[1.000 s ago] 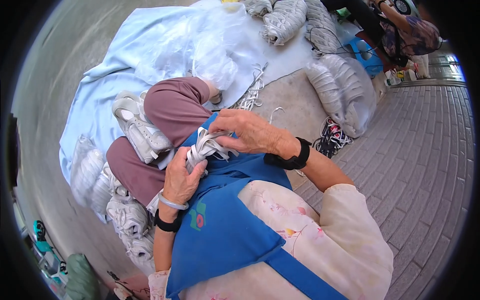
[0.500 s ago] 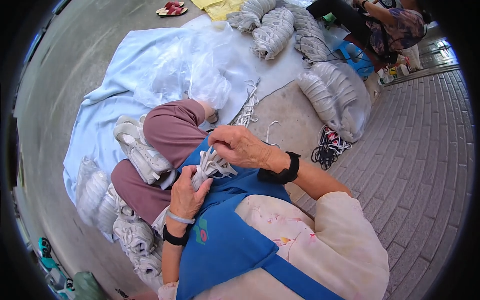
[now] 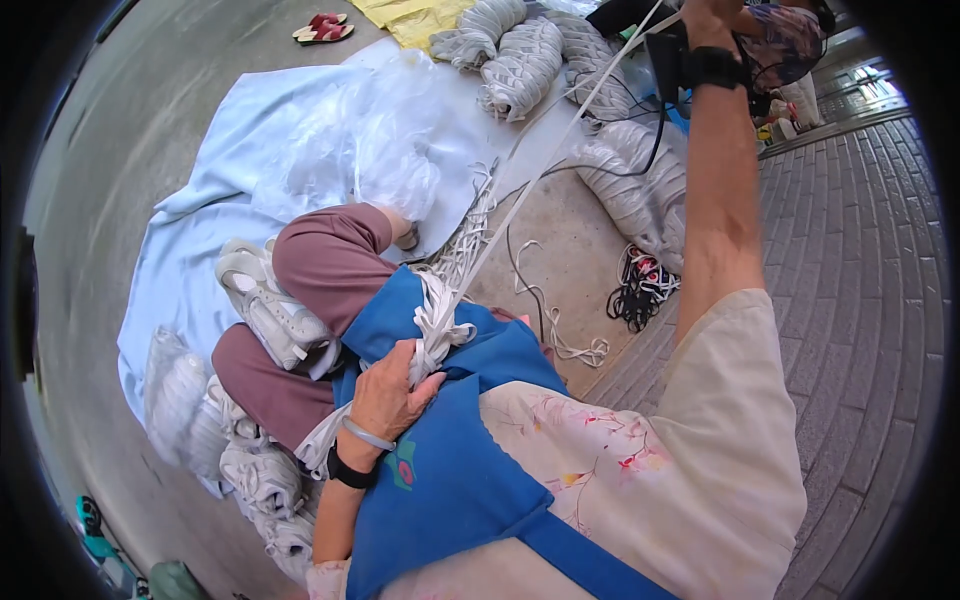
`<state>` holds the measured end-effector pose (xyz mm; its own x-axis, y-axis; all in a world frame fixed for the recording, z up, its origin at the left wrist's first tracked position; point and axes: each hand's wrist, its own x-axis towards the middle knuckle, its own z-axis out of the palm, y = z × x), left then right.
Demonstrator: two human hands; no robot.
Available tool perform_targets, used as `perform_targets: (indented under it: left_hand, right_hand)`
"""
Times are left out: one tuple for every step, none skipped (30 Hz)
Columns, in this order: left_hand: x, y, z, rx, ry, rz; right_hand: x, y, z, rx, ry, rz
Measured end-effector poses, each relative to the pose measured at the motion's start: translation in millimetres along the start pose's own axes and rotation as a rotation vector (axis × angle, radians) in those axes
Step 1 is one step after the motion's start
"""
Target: Insert and tighten laces into a white athletic shoe upper.
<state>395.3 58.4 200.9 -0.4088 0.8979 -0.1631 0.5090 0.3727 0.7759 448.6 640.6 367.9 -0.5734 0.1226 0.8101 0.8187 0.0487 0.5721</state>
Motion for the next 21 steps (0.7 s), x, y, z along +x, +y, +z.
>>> perform_targets:
  left_hand:
    - [-1.0, -2.3, -0.8, 0.023, 0.040, 0.062]
    - [-1.3, -4.4, -0.5, 0.048, 0.082, 0.118]
    - [-1.9, -3.1, -4.5, 0.052, 0.092, 0.091]
    - [-0.1, -1.0, -14.0, 0.015, 0.140, 0.108]
    - [1.0, 2.0, -25.1, -0.018, 0.190, 0.124]
    - [1.9, 2.3, -36.3, -0.129, 0.364, 0.086]
    - [-0.9, 0.8, -48.3, -0.229, 0.546, 0.034]
    - [0.3, 1.7, -61.8, -0.241, 0.668, 0.042]
    - [0.4, 4.4, -74.2, -0.251, 0.794, 0.054]
    - [-10.5, 4.5, -85.8, -0.242, 0.807, 0.040]
    - [-23.6, 6.7, -98.5, -0.097, 0.636, 0.034]
    - [-32.9, 0.8, -102.2, 0.035, 0.460, 0.026]
    - [-37.5, -14.7, -88.9, 0.150, 0.653, 0.138]
    - [-66.6, -49.6, -72.3, 0.449, 0.553, 0.159]
    - [-94.2, -78.1, -62.3, 0.747, 0.449, 0.166]
    - [-76.2, -45.8, -75.9, -0.019, 0.652, 0.018]
    - [-53.9, -7.9, -97.2, -0.799, 0.775, -0.138]
    - [-53.3, -2.7, -112.3, -0.788, 0.614, -0.001]
    - [-55.3, -3.4, -118.4, -0.797, 0.609, 0.003]
    - [-56.9, -4.9, -123.0, -0.933, 0.684, 0.072]
    - [-60.3, -4.0, -129.2, -1.066, 0.766, 0.139]
  right_hand:
    - [14.7, 0.5, -33.5, 0.276, 0.043, -0.024]
    - [29.0, -4.5, -72.7, 0.557, 0.087, -0.049]
    - [41.4, -10.6, -120.8, 0.840, 0.122, -0.074]
    - [52.6, -19.6, -176.8, 1.128, 0.154, -0.095]
    - [44.9, -39.4, -224.1, 1.891, -0.195, 0.146]
    - [34.1, -60.3, -266.8, 2.594, -0.634, 0.432]
    - [11.3, -87.0, -295.9, 2.718, -0.909, 0.165]
    - [1.3, -90.1, -330.6, 2.647, -0.952, -0.178]
    - [-8.8, -103.0, -372.3, 2.670, -0.982, -0.264]
    - [-15.3, -115.5, -397.5, 2.872, -1.349, -0.429]
    - [-20.2, -131.6, -429.0, 3.122, -1.048, -0.476]
    - [-19.6, -137.9, -454.1, 3.189, -1.013, -0.568]
    - [-17.2, -140.6, -472.2, 3.249, -0.972, -0.659]
    - [-11.2, -141.4, -480.3, 3.237, -0.970, -0.649]
    - [-6.8, -143.8, -489.0, 3.308, -1.123, -0.521]
    - [-7.8, -146.7, -491.5, 3.353, -1.285, -0.372]
    - [-7.7, -154.7, -477.0, 3.183, -1.360, -0.408]
    - [-12.4, -164.1, -470.1, 3.073, -1.038, -0.370]
    - [-26.1, -176.6, -461.7, 2.920, -0.748, -0.325]
    - [-40.1, -183.2, -450.5, 2.723, -0.700, -0.484]
    - [-54.5, -187.1, -451.5, 2.707, -0.677, -0.623]
